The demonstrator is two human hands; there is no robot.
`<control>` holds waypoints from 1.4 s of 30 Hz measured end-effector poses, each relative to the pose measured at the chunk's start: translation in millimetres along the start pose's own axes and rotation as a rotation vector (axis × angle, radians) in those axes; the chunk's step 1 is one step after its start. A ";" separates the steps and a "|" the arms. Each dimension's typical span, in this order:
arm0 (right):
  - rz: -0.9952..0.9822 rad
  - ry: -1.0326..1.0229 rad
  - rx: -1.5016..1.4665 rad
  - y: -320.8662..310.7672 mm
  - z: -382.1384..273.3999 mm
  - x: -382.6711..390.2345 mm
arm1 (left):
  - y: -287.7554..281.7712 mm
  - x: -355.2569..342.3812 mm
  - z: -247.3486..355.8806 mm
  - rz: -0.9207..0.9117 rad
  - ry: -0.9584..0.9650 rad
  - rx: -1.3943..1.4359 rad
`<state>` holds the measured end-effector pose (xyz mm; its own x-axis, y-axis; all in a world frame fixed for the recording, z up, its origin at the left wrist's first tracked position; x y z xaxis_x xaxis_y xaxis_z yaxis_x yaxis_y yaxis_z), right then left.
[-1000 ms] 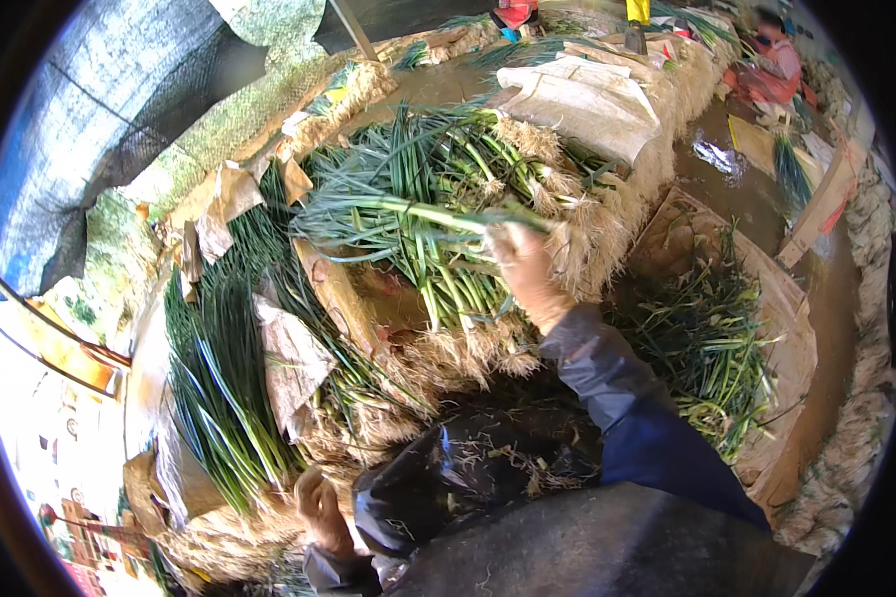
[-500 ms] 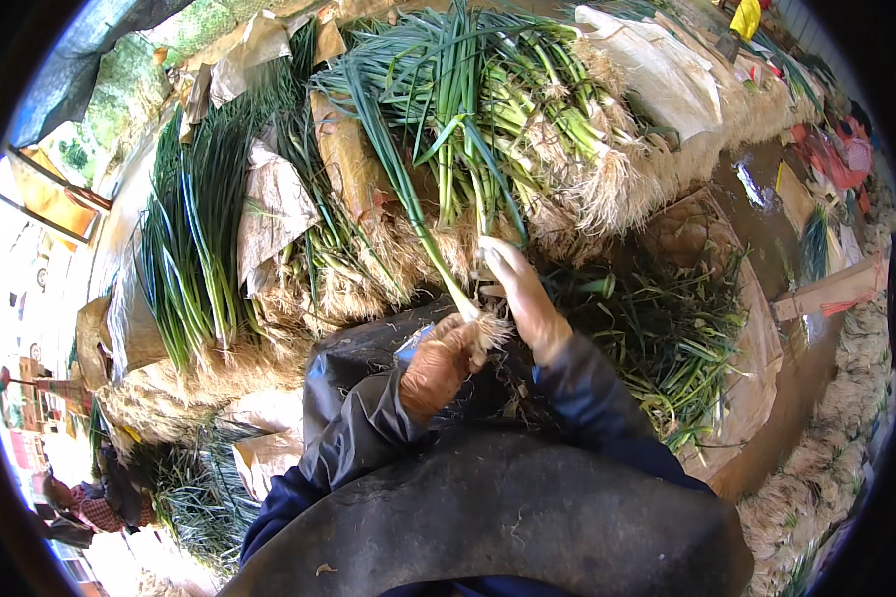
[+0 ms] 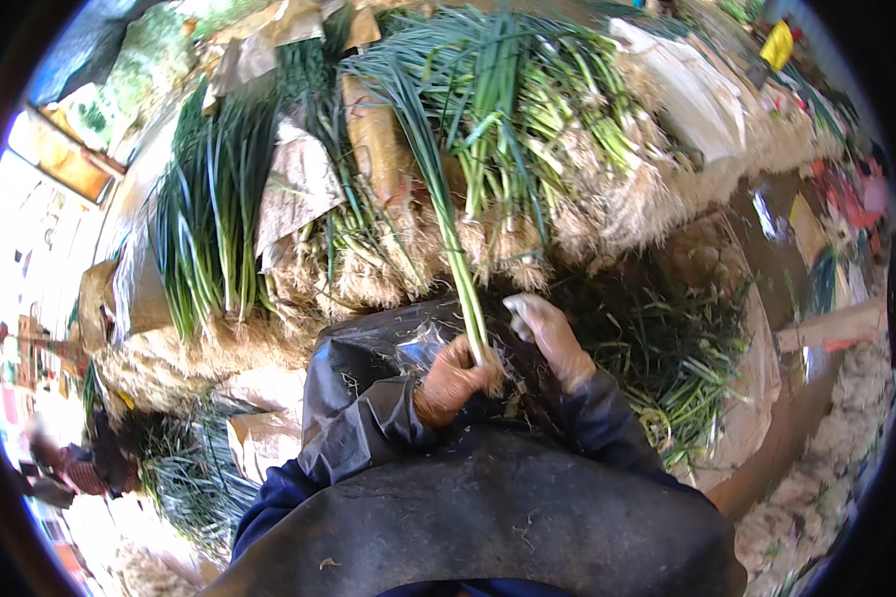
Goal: The person gathers green onions from a large pile, aligns them by the roots, and ties them into bundles using a strip of material. The person repeats this process to form multiple bundles and places them on a nearby surface.
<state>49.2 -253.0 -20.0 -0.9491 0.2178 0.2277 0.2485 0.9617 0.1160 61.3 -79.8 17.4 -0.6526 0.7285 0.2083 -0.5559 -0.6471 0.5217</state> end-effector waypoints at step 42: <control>-0.138 -0.163 0.048 34.2 -35.8 -23.9 | 0.0 15.9 2.3 0.012 -0.198 -0.931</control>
<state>87.3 -231.3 13.2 -0.9931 0.1042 0.0533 0.1086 0.9901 0.0886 52.1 -67.7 22.6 -0.6094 0.6903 0.3900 -0.7923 -0.5116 -0.3324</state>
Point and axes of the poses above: each hand's wrist, its own x-axis away from the middle knuckle, its own y-axis out of the palm, z = x × y, the point moved 5 cm from there along -x, towards the middle knuckle, and after that the axes turned 3 degrees about x, right-handed, at the moved point
